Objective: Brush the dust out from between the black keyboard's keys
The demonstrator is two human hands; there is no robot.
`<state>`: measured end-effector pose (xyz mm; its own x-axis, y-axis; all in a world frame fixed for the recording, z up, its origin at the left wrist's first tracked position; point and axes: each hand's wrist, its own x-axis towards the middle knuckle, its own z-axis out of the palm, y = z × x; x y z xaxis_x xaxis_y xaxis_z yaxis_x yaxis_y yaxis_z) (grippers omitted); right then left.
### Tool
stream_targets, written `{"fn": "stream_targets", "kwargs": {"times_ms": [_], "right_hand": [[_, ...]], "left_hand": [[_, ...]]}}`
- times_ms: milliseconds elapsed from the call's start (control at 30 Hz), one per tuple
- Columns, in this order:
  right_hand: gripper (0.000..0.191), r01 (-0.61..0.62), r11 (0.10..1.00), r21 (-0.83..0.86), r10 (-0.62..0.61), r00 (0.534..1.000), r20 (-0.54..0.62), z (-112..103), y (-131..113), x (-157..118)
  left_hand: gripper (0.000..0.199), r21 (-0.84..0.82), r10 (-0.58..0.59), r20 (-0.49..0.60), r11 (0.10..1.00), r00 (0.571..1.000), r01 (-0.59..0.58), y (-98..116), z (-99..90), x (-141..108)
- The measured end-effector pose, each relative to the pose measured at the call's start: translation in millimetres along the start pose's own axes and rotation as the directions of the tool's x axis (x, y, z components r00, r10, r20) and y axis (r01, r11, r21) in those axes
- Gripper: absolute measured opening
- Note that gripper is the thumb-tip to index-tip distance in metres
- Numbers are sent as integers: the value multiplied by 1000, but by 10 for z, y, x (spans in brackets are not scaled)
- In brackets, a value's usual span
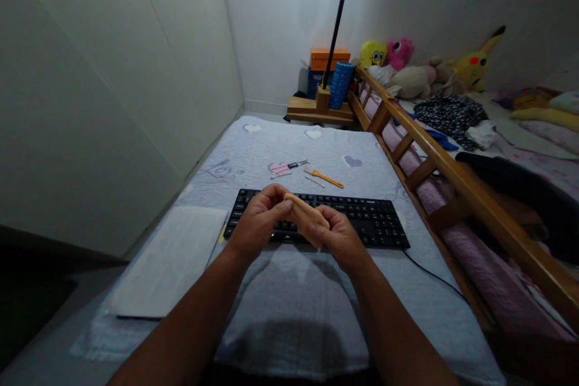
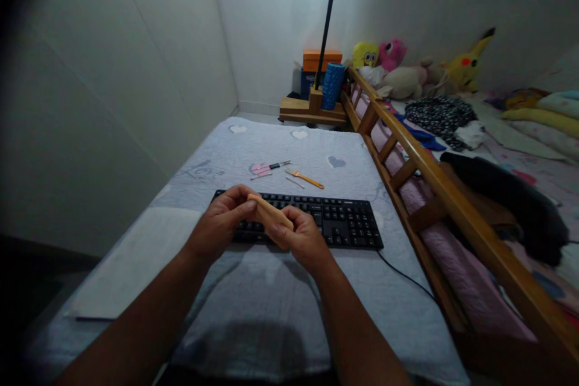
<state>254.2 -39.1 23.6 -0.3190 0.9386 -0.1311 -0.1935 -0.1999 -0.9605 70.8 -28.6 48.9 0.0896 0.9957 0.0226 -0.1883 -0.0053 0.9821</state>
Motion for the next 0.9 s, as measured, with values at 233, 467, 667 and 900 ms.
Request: {"fn": "stream_targets", "kwargs": {"times_ms": [233,467,667,900], "right_hand": [[47,70,994,86,-66,997,-51,28,80,21],[39,164,986,-27,-166,972,-168,22,164,85],[34,68,997,-31,-69,997,-36,-5,152,39],[29,139,990,1,-139,990,-6,-14,125,30]], "left_hand": [[33,-73,-40,-84,997,996,34,-244,162,-126],[24,28,73,-96,997,993,-71,-331,129,-176],[25,-68,18,-98,997,995,-25,-305,138,-216],[26,33,75,-110,997,991,-72,-294,169,-225]]}}
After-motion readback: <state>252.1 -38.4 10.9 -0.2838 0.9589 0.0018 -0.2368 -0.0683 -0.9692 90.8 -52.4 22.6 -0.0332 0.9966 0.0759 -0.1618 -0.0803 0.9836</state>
